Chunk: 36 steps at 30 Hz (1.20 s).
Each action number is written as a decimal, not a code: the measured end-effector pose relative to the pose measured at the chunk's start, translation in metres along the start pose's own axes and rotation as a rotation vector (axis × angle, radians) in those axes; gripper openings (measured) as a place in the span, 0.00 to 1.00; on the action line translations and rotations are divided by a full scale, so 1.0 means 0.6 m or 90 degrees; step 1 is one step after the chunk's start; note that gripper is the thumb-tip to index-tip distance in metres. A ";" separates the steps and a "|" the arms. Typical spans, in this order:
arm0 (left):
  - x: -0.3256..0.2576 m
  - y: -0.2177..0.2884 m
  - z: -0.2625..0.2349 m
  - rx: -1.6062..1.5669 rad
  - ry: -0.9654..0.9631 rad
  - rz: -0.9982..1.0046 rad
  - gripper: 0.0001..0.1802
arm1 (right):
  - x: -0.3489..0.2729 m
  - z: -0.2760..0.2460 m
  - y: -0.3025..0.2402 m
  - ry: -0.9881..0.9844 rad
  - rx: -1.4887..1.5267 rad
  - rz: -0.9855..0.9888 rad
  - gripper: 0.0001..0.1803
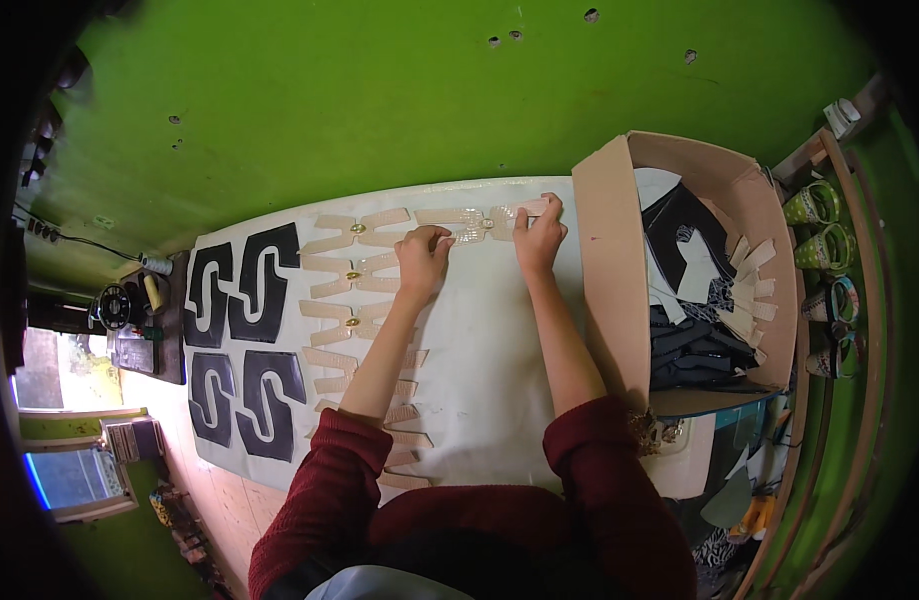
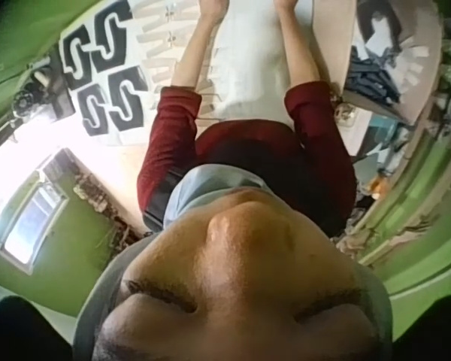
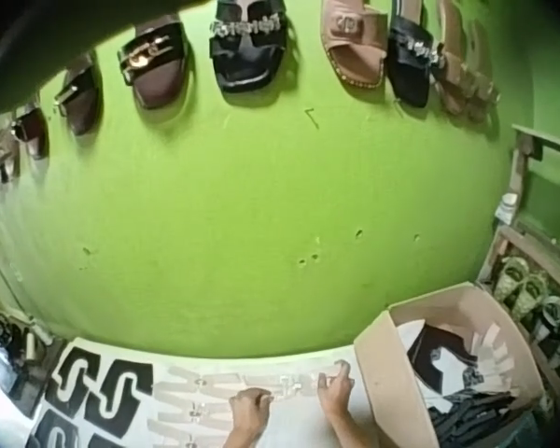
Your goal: Attach metal buckles or ornaments to leather shoe components and organize them on a work surface.
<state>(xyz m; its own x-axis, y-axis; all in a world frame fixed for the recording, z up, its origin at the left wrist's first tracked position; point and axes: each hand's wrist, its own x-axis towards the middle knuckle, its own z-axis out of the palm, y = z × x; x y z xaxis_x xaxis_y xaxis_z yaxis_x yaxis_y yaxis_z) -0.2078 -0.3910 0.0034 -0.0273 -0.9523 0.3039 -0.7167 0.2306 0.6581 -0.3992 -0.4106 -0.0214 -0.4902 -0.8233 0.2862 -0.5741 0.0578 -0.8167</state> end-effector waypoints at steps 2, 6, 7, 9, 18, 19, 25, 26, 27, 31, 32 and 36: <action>0.001 0.002 0.005 0.002 0.005 -0.008 0.07 | 0.003 -0.001 -0.001 0.005 0.005 0.002 0.27; -0.001 0.001 0.008 -0.002 0.009 -0.021 0.05 | 0.004 -0.001 0.002 0.024 -0.019 -0.009 0.27; -0.001 0.000 0.009 -0.004 0.010 -0.022 0.05 | 0.004 0.000 0.000 0.024 -0.021 -0.010 0.27; 0.001 -0.002 0.008 0.013 0.052 0.017 0.05 | 0.006 0.002 -0.002 -0.001 0.038 0.027 0.27; 0.021 -0.001 0.001 0.009 -0.037 -0.065 0.04 | 0.013 0.012 0.012 0.032 -0.016 0.006 0.28; 0.022 0.005 0.001 0.008 -0.039 -0.064 0.04 | 0.015 0.011 0.017 0.034 -0.017 0.007 0.28; 0.016 0.017 0.003 -0.006 -0.042 -0.042 0.06 | 0.020 -0.004 0.012 0.036 -0.031 0.012 0.30; 0.013 0.023 0.006 0.048 -0.002 -0.015 0.08 | 0.022 -0.008 0.011 0.077 -0.039 -0.039 0.31; 0.012 0.029 0.006 0.102 0.039 0.012 0.11 | 0.023 -0.012 0.009 0.117 -0.047 -0.090 0.32; 0.022 0.023 0.012 0.083 -0.021 0.017 0.22 | 0.011 -0.020 -0.016 0.115 -0.134 -0.090 0.31; 0.020 0.006 0.019 0.145 -0.062 0.060 0.23 | 0.001 -0.012 -0.034 0.082 -0.193 -0.101 0.30; 0.008 0.027 0.076 0.197 -0.173 0.085 0.29 | 0.023 -0.009 0.046 -0.131 -0.395 -0.195 0.28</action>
<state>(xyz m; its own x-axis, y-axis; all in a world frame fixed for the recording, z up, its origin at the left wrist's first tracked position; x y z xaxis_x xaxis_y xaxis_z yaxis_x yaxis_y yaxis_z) -0.2513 -0.4007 -0.0158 -0.2863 -0.9459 0.1527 -0.8688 0.3235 0.3750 -0.4254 -0.4175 -0.0375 -0.1493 -0.9402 0.3063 -0.9627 0.0675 -0.2621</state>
